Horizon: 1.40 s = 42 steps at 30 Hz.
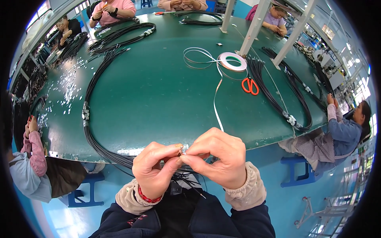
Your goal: The person wraps tape around the ends of several wires by hand, then gathers them into a bundle and trims the excess tape with shears.
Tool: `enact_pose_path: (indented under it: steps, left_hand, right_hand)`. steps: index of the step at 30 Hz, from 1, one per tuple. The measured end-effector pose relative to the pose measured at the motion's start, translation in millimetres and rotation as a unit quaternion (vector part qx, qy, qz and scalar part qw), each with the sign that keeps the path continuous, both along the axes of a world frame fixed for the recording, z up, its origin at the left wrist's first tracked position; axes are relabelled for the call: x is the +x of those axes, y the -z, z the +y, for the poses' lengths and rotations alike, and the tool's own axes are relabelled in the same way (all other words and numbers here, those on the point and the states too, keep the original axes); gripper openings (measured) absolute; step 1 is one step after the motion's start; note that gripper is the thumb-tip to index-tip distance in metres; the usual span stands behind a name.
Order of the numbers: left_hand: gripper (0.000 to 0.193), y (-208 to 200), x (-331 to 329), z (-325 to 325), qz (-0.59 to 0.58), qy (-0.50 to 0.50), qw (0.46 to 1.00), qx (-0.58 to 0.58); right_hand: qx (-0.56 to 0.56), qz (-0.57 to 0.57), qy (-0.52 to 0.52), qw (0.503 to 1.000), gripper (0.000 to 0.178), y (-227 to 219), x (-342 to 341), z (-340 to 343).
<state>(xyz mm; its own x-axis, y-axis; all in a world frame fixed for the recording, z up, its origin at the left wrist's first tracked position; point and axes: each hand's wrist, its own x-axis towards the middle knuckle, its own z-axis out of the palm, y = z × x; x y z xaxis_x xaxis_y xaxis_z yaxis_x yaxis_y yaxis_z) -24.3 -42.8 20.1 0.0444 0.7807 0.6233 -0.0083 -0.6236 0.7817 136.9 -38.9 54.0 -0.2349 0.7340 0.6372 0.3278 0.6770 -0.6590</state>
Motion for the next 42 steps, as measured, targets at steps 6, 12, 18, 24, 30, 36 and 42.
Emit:
enact_pose_path:
  steps: [6, 12, 18, 24, 30, 36, 42]
  left_hand:
    - [0.032, -0.7, 2.5, 0.7, 0.03, -0.021, 0.999, 0.019]
    - [0.032, 1.4, 6.2, 1.7, 0.034, -0.042, 0.998, 0.039]
    - [0.031, 4.8, 8.6, 1.1, 0.024, -0.048, 0.998, 0.03]
    - [0.032, 7.3, 11.2, 1.1, 0.018, -0.057, 0.997, 0.058]
    - [0.033, 5.8, 11.0, 1.4, 0.034, -0.061, 0.995, 0.076]
    - [0.033, 4.9, 11.5, 2.1, 0.043, -0.058, 0.995, 0.073]
    - [0.031, 1.0, 9.1, 1.9, 0.045, -0.036, 0.997, 0.053]
  right_hand:
    - [0.024, 0.028, 0.002, 0.999, 0.015, -1.0, -1.5, 3.6]
    - [0.022, 0.009, 0.009, 1.0, 0.015, -2.2, -0.2, 3.2]
    - [0.026, 0.004, 0.01, 1.0, 0.016, -1.3, -0.1, 3.3]
    - [0.024, -0.009, 0.015, 1.0, 0.017, -0.9, 0.9, 2.6]
    - [0.029, -0.01, 0.02, 0.999, 0.017, -1.2, -0.1, 3.8]
    - [0.03, -0.012, 0.025, 0.999, 0.018, -2.8, 0.3, 4.2]
    - [0.028, -0.011, 0.018, 0.999, 0.017, -2.2, 1.8, 3.4]
